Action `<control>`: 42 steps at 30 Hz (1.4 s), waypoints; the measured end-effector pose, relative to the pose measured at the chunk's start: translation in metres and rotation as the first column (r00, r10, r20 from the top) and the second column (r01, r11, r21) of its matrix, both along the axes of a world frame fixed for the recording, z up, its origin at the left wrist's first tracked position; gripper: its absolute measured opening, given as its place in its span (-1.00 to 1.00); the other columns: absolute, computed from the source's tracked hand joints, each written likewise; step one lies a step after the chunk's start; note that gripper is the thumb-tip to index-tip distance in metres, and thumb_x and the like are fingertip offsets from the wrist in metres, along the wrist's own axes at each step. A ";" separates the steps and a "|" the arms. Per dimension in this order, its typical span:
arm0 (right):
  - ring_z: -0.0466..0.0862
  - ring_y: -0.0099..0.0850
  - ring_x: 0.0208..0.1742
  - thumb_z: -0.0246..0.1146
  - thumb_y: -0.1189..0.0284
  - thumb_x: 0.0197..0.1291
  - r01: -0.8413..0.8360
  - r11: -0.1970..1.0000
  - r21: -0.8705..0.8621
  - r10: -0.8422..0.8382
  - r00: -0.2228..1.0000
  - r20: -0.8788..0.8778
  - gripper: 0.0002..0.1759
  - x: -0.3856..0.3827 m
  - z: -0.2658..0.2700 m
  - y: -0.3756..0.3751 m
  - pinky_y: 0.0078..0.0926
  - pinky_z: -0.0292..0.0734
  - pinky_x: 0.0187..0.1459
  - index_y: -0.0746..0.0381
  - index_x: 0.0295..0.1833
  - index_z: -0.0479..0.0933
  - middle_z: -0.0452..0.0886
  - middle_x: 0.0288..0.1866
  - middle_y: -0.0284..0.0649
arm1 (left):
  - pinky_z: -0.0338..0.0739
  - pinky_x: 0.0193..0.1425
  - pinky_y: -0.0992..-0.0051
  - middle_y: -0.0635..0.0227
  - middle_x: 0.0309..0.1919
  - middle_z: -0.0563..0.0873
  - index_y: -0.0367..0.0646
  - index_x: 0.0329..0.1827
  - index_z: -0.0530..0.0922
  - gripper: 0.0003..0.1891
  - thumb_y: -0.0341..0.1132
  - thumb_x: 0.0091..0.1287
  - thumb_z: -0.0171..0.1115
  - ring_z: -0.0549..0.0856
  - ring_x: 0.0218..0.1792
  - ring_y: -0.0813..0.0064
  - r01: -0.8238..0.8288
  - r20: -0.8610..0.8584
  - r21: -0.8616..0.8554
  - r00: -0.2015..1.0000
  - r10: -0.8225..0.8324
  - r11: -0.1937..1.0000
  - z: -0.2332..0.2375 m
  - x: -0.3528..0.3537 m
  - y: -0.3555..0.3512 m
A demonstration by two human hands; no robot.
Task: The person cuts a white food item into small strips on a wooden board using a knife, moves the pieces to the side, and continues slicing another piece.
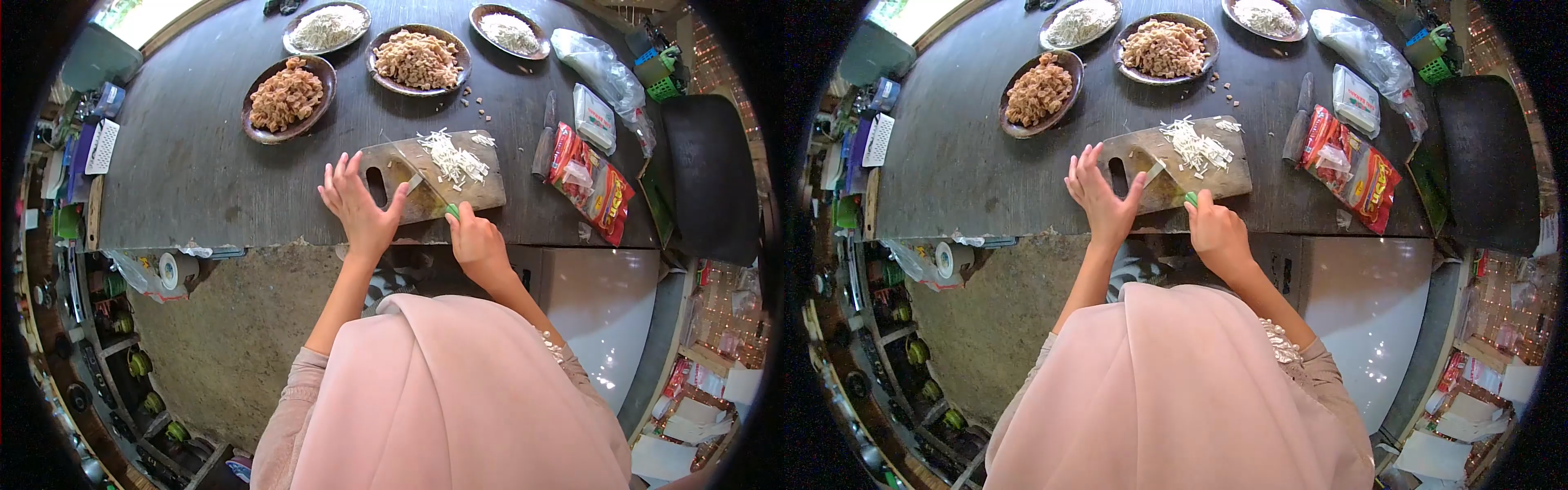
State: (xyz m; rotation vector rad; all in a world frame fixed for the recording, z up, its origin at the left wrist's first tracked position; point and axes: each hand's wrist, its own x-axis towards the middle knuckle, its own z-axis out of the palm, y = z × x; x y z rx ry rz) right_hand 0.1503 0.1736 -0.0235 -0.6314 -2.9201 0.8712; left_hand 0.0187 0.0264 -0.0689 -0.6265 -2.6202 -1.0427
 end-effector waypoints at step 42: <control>0.73 0.06 -0.45 0.11 0.23 0.54 -0.023 0.994 0.107 0.016 0.998 0.058 -0.70 0.002 0.008 -0.007 0.01 0.61 -0.42 0.27 -0.14 0.37 0.66 -0.54 0.05 | -0.12 0.62 -0.16 0.11 0.48 0.32 -0.10 0.54 0.24 -0.02 -0.01 0.10 0.58 0.12 0.58 -0.10 -0.009 -0.053 -0.004 0.999 0.008 1.000 0.002 -0.001 0.003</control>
